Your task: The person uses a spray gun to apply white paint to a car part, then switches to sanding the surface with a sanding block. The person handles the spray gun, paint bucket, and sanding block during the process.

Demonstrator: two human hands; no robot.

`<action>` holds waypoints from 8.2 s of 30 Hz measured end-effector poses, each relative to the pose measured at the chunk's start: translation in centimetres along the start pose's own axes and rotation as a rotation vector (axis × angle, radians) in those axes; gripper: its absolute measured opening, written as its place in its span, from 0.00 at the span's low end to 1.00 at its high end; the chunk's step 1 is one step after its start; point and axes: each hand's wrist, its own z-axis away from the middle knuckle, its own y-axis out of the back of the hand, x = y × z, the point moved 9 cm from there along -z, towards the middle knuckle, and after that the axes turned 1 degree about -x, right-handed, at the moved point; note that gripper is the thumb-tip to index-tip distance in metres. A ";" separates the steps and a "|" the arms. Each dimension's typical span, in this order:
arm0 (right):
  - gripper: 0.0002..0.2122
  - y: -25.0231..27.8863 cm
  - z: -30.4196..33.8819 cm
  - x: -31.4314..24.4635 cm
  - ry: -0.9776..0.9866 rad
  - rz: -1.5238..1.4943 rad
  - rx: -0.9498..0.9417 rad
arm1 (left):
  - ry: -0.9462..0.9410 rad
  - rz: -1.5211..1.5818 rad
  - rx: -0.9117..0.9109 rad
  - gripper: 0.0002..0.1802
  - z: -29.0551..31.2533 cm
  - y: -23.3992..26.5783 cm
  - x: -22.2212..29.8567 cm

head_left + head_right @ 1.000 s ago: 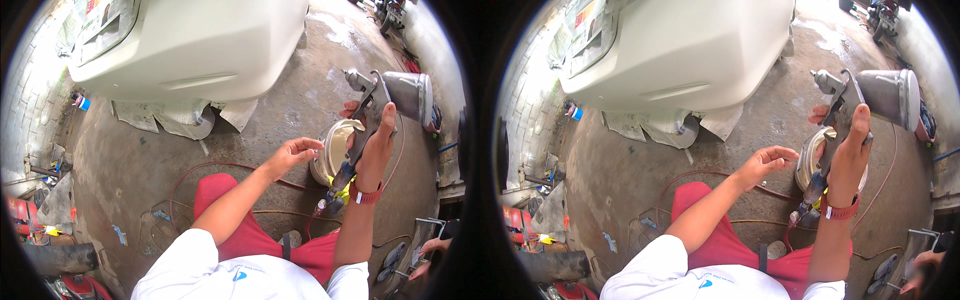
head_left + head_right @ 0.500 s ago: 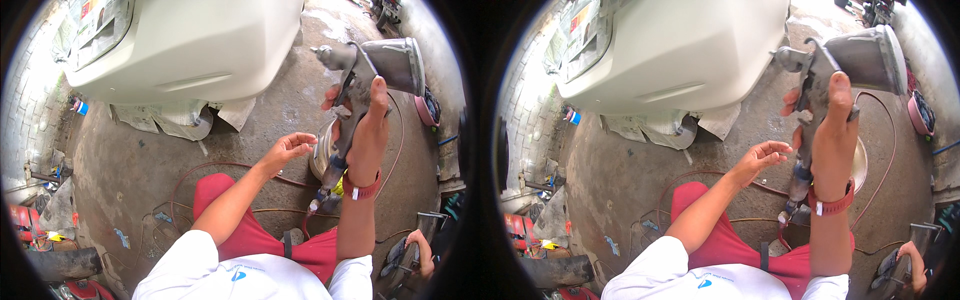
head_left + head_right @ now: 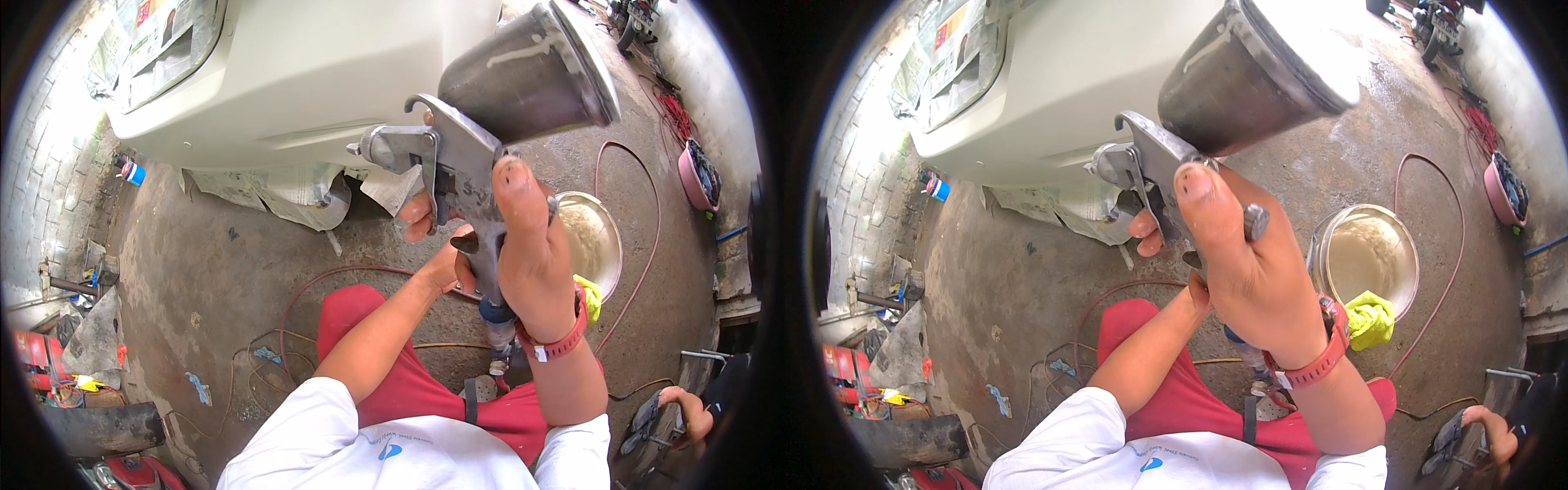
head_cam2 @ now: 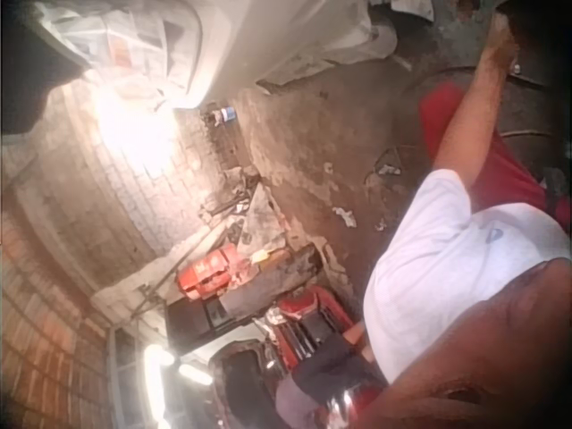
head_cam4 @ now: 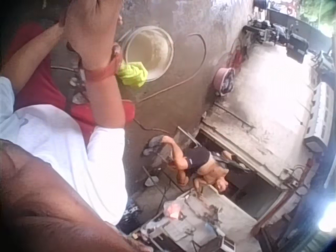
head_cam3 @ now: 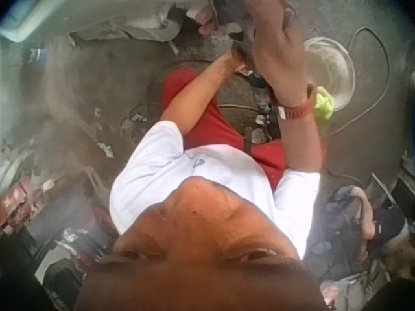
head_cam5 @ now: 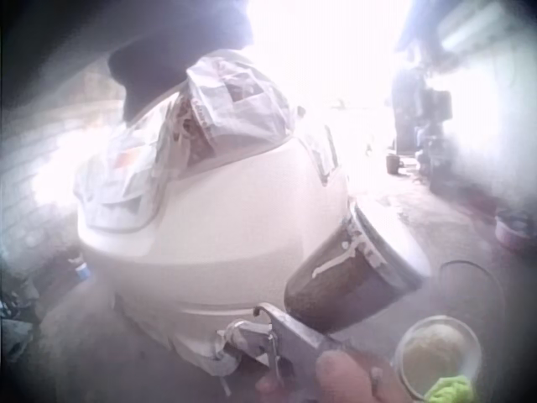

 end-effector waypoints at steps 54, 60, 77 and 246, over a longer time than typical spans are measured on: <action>0.31 2.7 4.6 9.8 -0.127 -0.063 0.129 | 0.091 -0.387 -0.078 0.61 3.9 5.5 1.7; 0.29 2.4 3.8 9.8 -0.157 -0.044 -0.031 | 0.220 -0.520 0.139 0.51 4.3 5.8 0.8; 0.34 18.8 4.0 -0.2 0.376 0.181 0.954 | 0.380 -0.661 0.083 0.29 2.5 3.7 0.4; 0.43 8.9 3.3 12.1 0.229 -0.047 0.234 | 0.501 -0.712 0.351 0.28 7.4 9.9 -13.2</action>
